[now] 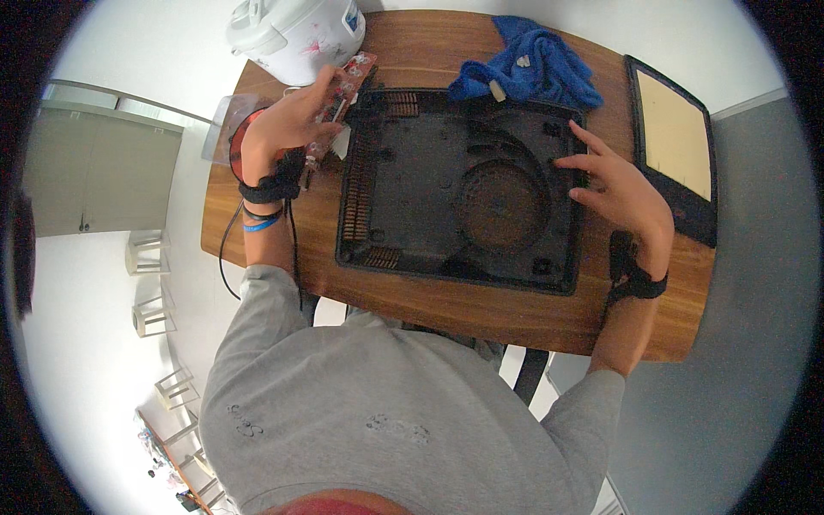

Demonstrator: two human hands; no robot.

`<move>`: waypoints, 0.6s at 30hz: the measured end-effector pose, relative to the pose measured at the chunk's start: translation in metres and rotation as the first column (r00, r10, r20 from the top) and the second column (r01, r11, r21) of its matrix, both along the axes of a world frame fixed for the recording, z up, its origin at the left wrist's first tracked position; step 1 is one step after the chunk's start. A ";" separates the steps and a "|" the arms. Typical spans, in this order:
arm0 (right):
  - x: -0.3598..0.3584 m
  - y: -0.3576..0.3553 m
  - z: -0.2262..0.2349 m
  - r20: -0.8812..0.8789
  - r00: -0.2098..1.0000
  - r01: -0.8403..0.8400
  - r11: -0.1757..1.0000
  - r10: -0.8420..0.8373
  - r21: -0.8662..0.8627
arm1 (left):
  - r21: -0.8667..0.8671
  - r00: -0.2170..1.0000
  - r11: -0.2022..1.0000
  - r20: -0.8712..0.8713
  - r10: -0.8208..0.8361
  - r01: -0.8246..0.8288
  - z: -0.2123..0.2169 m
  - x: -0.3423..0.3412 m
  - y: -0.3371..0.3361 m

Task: The person wipes the interior of a black plastic casing with a blue cloth, then places a fan and a circuit board inside. They connect wires and secure the board with screws using a screwdriver.

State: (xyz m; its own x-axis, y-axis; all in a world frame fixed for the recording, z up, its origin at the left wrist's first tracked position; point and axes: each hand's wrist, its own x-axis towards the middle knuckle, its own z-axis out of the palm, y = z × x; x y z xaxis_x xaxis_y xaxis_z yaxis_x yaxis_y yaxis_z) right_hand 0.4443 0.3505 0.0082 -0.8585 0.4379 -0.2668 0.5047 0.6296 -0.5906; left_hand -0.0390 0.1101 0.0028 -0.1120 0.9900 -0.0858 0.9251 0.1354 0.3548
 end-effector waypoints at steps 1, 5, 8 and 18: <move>0.000 -0.001 -0.001 -0.008 1.000 -0.001 1.000 0.001 0.020 | -0.011 1.000 1.000 0.000 0.011 -0.011 0.000 0.000 0.000; 0.002 -0.001 -0.004 -0.023 1.000 0.003 1.000 -0.003 0.028 | 0.020 1.000 0.999 -0.004 0.024 -0.024 -0.003 -0.001 -0.004; -0.004 -0.002 0.002 0.000 1.000 0.013 1.000 -0.013 0.002 | 0.091 0.999 0.995 -0.041 0.031 -0.027 0.001 -0.004 -0.015; 0.006 0.001 -0.011 -0.104 0.994 -0.033 0.997 0.040 0.066 | 0.110 0.975 0.973 0.124 0.187 -0.201 0.016 0.005 -0.022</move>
State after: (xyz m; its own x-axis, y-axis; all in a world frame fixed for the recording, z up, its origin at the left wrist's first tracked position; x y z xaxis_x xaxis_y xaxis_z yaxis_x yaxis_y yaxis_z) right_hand 0.4502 0.3515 -0.0024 -0.8961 0.4190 -0.1465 0.4179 0.6850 -0.5968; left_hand -0.0343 0.0881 0.0191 -0.2993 0.9541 0.0107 0.8389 0.2578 0.4794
